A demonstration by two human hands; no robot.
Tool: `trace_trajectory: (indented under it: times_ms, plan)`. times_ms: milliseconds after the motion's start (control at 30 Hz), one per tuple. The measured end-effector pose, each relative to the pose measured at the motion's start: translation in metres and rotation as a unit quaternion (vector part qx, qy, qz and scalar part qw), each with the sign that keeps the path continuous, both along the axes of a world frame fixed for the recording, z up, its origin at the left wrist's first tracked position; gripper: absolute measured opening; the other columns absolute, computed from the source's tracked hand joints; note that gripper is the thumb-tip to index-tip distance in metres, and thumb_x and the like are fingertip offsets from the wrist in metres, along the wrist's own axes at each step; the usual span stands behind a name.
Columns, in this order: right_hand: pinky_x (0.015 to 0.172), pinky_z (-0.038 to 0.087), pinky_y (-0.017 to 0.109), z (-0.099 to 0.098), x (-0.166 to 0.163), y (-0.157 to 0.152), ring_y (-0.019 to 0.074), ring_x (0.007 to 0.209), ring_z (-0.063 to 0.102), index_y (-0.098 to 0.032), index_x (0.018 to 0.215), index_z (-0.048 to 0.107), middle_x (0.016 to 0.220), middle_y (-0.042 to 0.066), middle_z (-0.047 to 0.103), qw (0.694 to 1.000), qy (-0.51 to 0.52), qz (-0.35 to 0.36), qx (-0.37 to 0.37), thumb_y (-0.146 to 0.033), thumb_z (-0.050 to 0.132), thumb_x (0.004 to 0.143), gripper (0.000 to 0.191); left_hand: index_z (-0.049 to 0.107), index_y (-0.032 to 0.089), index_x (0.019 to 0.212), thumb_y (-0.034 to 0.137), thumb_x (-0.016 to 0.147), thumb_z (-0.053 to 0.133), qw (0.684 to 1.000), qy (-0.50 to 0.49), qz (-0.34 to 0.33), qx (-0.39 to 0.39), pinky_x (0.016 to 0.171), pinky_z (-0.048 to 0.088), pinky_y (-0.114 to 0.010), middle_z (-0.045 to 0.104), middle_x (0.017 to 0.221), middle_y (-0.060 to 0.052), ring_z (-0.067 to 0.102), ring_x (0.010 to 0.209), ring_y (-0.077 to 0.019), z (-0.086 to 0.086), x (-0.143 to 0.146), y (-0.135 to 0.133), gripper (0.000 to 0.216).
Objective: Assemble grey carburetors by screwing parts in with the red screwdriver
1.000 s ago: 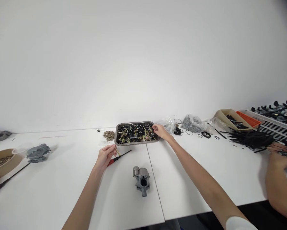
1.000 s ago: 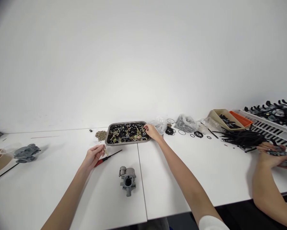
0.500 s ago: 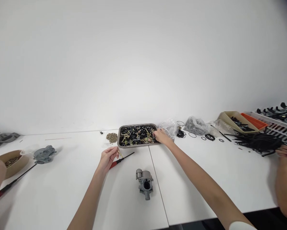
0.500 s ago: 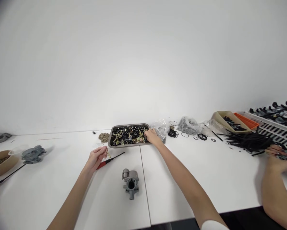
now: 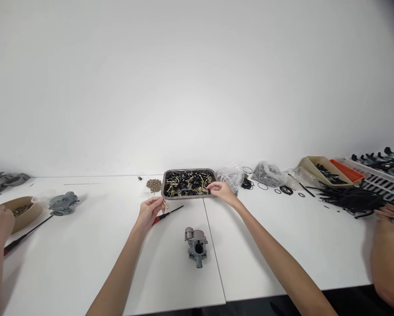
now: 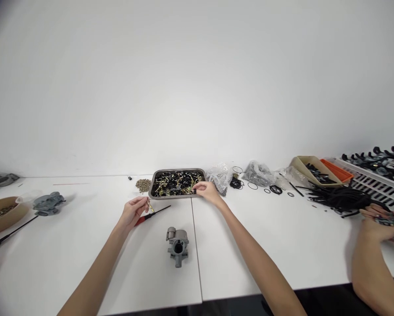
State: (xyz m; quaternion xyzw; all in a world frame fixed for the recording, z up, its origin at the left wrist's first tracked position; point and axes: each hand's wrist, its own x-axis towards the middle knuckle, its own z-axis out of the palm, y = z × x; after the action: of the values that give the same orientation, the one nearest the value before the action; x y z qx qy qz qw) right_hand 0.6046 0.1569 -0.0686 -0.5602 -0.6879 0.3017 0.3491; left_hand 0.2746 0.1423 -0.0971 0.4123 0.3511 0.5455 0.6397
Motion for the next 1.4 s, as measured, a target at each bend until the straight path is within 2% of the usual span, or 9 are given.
trace_trajectory:
  times_ms: [133, 267, 433, 533, 800, 967, 1133, 1267, 1400]
  plan:
    - [0.070, 0.055, 0.027, -0.010, -0.032, -0.020, 0.0186, 0.077, 0.069, -0.012, 0.090, 0.073, 0.083, 0.008, 0.073, 0.997, 0.051, 0.031, -0.052, -0.011, 0.055, 0.073, 0.025, 0.067, 0.009, 0.079, 0.034, 0.067, 0.079, 0.998, 0.016, 0.036, 0.041, 0.058, 0.049, -0.029, 0.065, 0.060, -0.004, 0.059, 0.051, -0.0137, 0.005, 0.021, -0.011, 0.030]
    - [0.058, 0.052, 0.023, -0.021, -0.055, -0.029, 0.0151, 0.063, 0.065, -0.011, 0.087, 0.074, 0.070, 0.005, 0.071, 0.991, 0.070, 0.066, -0.098, -0.009, 0.058, 0.072, 0.023, 0.066, 0.010, 0.080, 0.035, 0.070, 0.077, 0.994, 0.044, 0.034, 0.095, 0.061, 0.053, -0.035, 0.066, 0.061, -0.005, 0.062, 0.052, -0.0170, 0.012, 0.052, -0.022, 0.029]
    - [0.058, 0.051, 0.023, -0.020, -0.065, -0.034, 0.0106, 0.061, 0.062, -0.011, 0.086, 0.069, 0.069, 0.000, 0.066, 0.987, 0.066, 0.092, -0.114, -0.015, 0.066, 0.082, 0.006, 0.065, 0.012, 0.076, 0.037, 0.069, 0.077, 0.986, 0.073, 0.004, 0.151, 0.057, 0.055, -0.035, 0.065, 0.066, -0.006, 0.063, 0.055, -0.0189, 0.018, 0.081, -0.027, 0.029]
    - [0.059, 0.051, 0.024, -0.017, -0.066, -0.037, 0.0100, 0.062, 0.061, -0.011, 0.083, 0.066, 0.069, -0.001, 0.064, 0.986, 0.065, 0.096, -0.118, -0.022, 0.066, 0.087, 0.012, 0.064, 0.012, 0.072, 0.038, 0.068, 0.078, 0.981, 0.086, 0.001, 0.175, 0.053, 0.053, -0.033, 0.064, 0.070, -0.005, 0.061, 0.052, -0.0159, 0.017, 0.090, -0.026, 0.030]
    - [0.058, 0.050, 0.022, -0.011, -0.067, -0.043, 0.0097, 0.062, 0.061, -0.010, 0.087, 0.065, 0.072, -0.001, 0.064, 0.981, 0.103, 0.087, -0.137, -0.020, 0.065, 0.088, 0.010, 0.064, 0.015, 0.072, 0.040, 0.071, 0.073, 0.964, 0.131, 0.017, 0.229, 0.054, 0.052, -0.032, 0.062, 0.081, -0.007, 0.058, 0.055, -0.0130, 0.017, 0.093, -0.027, 0.027]
    - [0.057, 0.050, 0.022, -0.006, -0.069, -0.047, 0.0091, 0.061, 0.060, -0.010, 0.088, 0.066, 0.072, -0.001, 0.064, 0.975, 0.136, 0.076, -0.158, -0.017, 0.065, 0.087, 0.008, 0.066, 0.015, 0.074, 0.039, 0.075, 0.070, 0.947, 0.183, 0.011, 0.265, 0.053, 0.048, -0.030, 0.060, 0.082, -0.008, 0.057, 0.058, -0.0134, 0.010, 0.092, -0.025, 0.024]
    - [0.057, 0.050, 0.021, -0.005, -0.071, -0.049, 0.0092, 0.060, 0.061, -0.010, 0.089, 0.066, 0.070, -0.001, 0.064, 0.967, 0.170, 0.063, -0.179, -0.016, 0.066, 0.086, 0.007, 0.071, 0.017, 0.079, 0.033, 0.078, 0.069, 0.915, 0.255, 0.013, 0.313, 0.063, 0.044, -0.029, 0.063, 0.081, -0.009, 0.056, 0.070, -0.0166, 0.006, 0.091, -0.023, 0.016]
    - [0.057, 0.051, 0.022, -0.004, -0.071, -0.048, 0.0089, 0.059, 0.060, -0.010, 0.087, 0.065, 0.069, -0.002, 0.063, 0.961, 0.194, 0.057, -0.188, -0.018, 0.064, 0.088, 0.009, 0.073, 0.018, 0.081, 0.026, 0.082, 0.063, 0.885, 0.309, -0.026, 0.348, 0.067, 0.042, -0.030, 0.065, 0.084, -0.011, 0.055, 0.073, -0.0168, 0.010, 0.089, -0.025, 0.014]
    - [0.056, 0.049, 0.021, -0.001, -0.068, -0.048, 0.0096, 0.056, 0.059, -0.009, 0.084, 0.067, 0.063, 0.000, 0.064, 0.954, 0.231, 0.054, -0.183, -0.012, 0.067, 0.078, 0.006, 0.072, 0.020, 0.100, 0.021, 0.079, 0.063, 0.850, 0.352, -0.071, 0.385, 0.071, 0.044, -0.030, 0.065, 0.096, -0.011, 0.057, 0.083, -0.0185, 0.015, 0.082, -0.031, 0.023]
